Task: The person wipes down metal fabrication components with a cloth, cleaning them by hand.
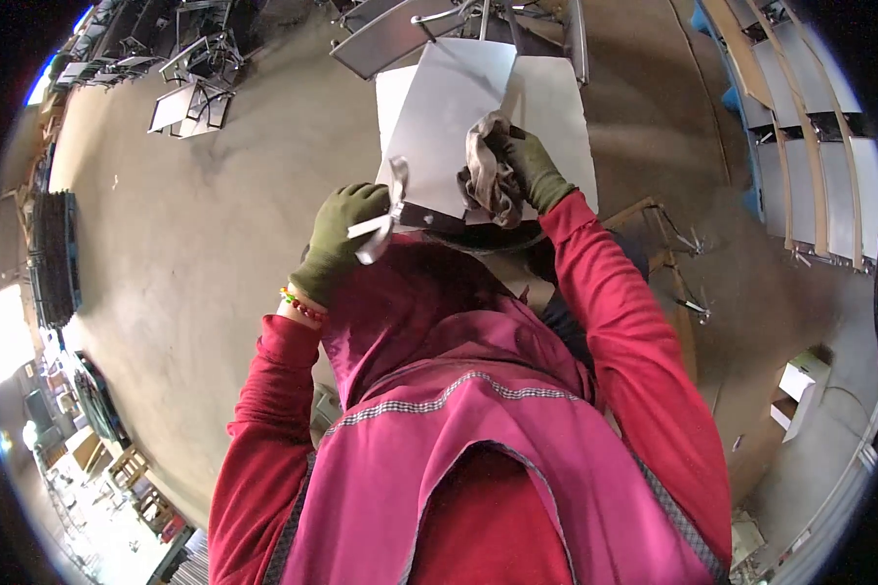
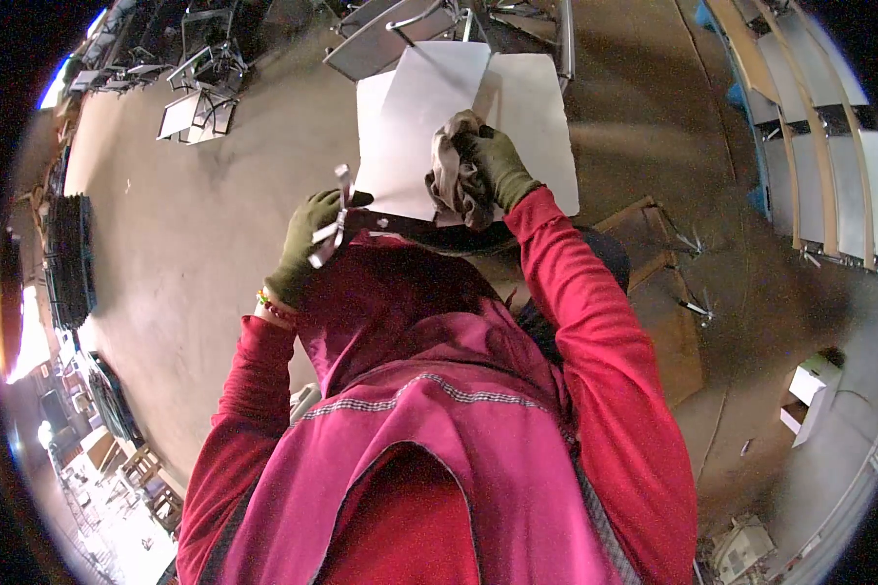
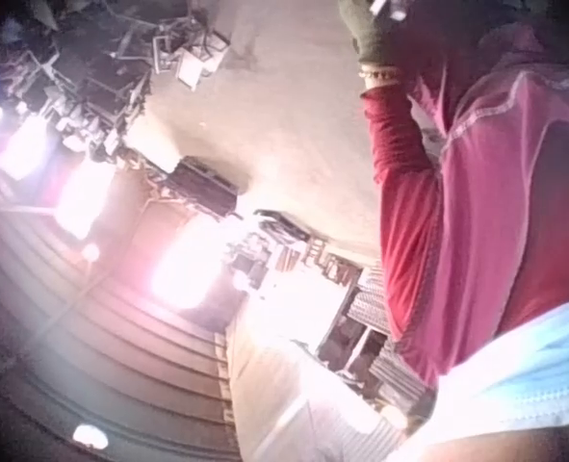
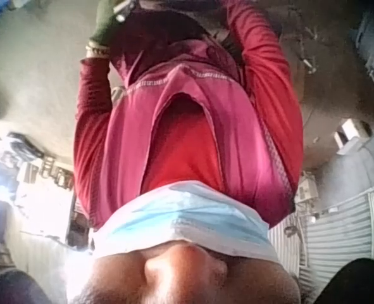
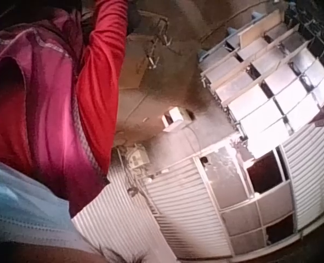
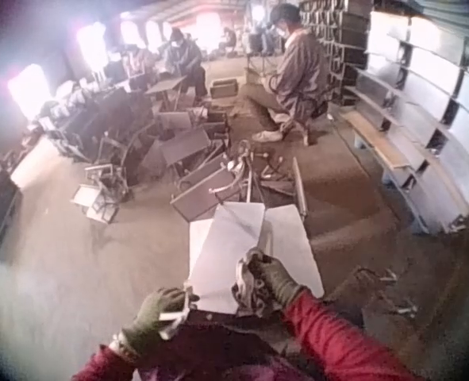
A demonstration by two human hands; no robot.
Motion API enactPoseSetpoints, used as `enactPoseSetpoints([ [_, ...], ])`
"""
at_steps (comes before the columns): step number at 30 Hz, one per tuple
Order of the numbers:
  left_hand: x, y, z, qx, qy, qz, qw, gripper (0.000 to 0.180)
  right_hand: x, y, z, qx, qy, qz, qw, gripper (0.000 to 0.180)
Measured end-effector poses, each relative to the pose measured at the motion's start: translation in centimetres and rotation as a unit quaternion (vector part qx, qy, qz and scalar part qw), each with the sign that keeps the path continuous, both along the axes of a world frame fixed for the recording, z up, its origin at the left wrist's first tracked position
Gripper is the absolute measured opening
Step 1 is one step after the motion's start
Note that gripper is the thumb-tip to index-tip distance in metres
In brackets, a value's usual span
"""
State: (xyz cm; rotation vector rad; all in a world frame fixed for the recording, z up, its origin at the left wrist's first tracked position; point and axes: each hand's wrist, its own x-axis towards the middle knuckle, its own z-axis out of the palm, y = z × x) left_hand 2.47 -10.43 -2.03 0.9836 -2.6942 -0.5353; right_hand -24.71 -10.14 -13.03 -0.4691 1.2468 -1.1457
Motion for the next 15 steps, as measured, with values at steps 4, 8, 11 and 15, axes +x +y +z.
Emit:
enactPoseSetpoints([
  [4,-1.7,0.7,-0.2,-0.002,-0.046,-0.110,0.993,0.025,-0.2,-0.3,0.9,0.017,0.017,0.014,1.000,0.030],
  [8,-2.7,1.5,-3.6,0.060,-0.025,-0.115,0.991,0.028,-2.4,-1.3,0.1,-0.075,0.055,0.011,0.996,0.027],
  [11,-4.1,2.7,-2.8,0.157,0.006,-0.065,0.985,0.023,-4.8,-1.8,1.5,-0.106,0.068,-0.038,0.991,0.024],
  [15,-5.7,4.7,-5.4,0.314,0.171,0.068,0.931,0.026,-7.3,-1.3,4.3,-0.189,-0.064,-0.139,0.970,0.029],
])
